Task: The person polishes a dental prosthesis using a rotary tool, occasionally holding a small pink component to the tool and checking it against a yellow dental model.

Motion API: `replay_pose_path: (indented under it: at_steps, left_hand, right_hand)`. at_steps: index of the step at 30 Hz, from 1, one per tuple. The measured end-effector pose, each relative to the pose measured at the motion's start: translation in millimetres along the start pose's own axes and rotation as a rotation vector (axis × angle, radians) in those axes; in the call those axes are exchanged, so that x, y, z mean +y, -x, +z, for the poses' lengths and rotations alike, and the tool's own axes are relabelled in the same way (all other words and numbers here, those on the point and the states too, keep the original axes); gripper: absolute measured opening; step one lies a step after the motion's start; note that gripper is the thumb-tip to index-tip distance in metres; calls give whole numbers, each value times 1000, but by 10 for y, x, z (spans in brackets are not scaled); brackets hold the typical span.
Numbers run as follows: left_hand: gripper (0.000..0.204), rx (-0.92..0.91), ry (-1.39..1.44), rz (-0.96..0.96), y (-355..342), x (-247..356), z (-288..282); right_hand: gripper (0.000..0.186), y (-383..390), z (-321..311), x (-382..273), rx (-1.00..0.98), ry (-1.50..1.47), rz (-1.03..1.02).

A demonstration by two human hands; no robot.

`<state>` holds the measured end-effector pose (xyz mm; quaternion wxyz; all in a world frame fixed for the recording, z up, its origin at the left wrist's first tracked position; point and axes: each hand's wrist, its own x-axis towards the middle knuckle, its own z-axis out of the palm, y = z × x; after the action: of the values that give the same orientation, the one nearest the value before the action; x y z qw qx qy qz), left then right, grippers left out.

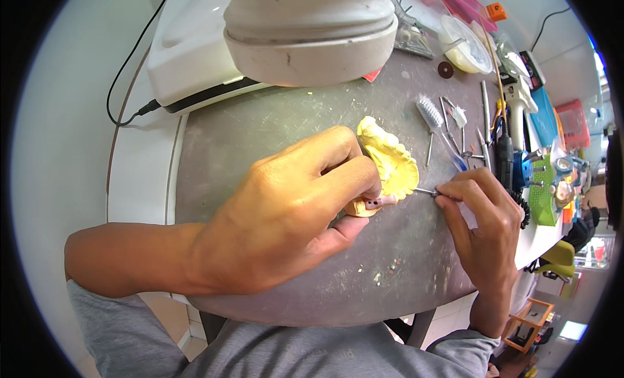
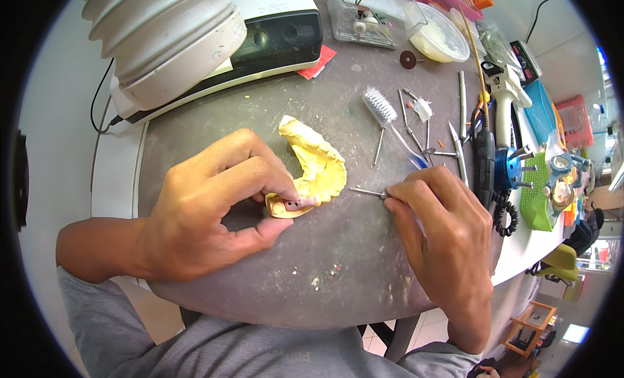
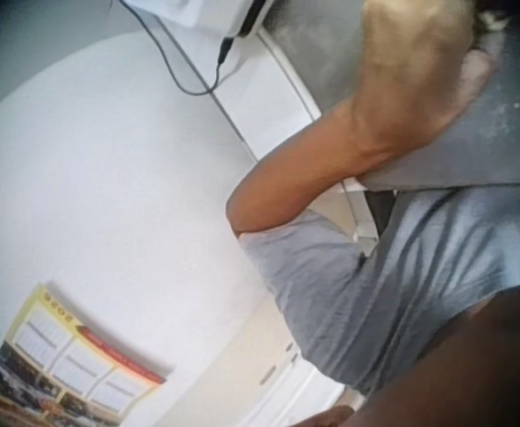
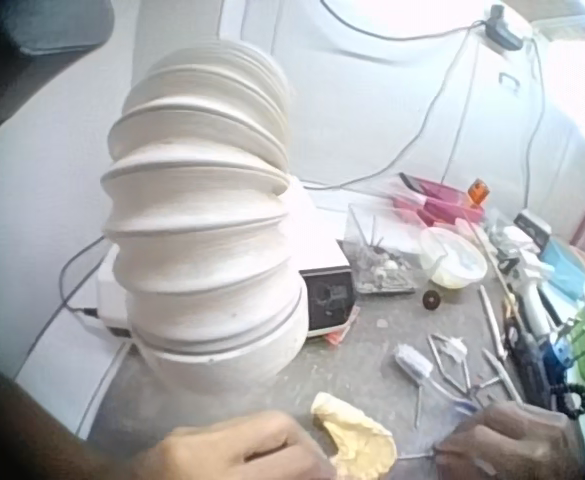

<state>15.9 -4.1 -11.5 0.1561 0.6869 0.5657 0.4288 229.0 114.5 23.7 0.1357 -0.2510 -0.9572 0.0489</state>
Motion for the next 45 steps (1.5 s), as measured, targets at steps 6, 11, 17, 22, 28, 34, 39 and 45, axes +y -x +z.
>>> replay_pose_path:
  at_steps: [6,11,17,22,28,34,39,45]
  left_hand:
    - [26,19,21,17,-5,-11,-3]
    - [24,25,30,29,6,3,-11]
    - [22,31,17,42,17,-13,2]
    - [21,31,21,51,10,-10,9]
    - [21,40,32,62,8,-5,3]
    - [22,63,33,82,4,-3,5]
    - [23,88,88,66,-7,-12,-10]
    - [24,53,84,42,-20,-13,-27]
  right_hand:
    - [19,-53,-81,-93,226,-159,-29]
    - [20,-187,-251,-291,161,-264,-219]
    - [20,-294,-165,-294,116,-229,-349]
    - [23,-333,-218,-352,57,-126,-357]
    - [21,-412,-311,-469,-11,-24,-443]
    - [28,-498,-378,-465,-115,40,-440]
    - [31,-515,-344,-436,-142,65,-408]
    - [24,-516,-328,-335,-121,26,-424]
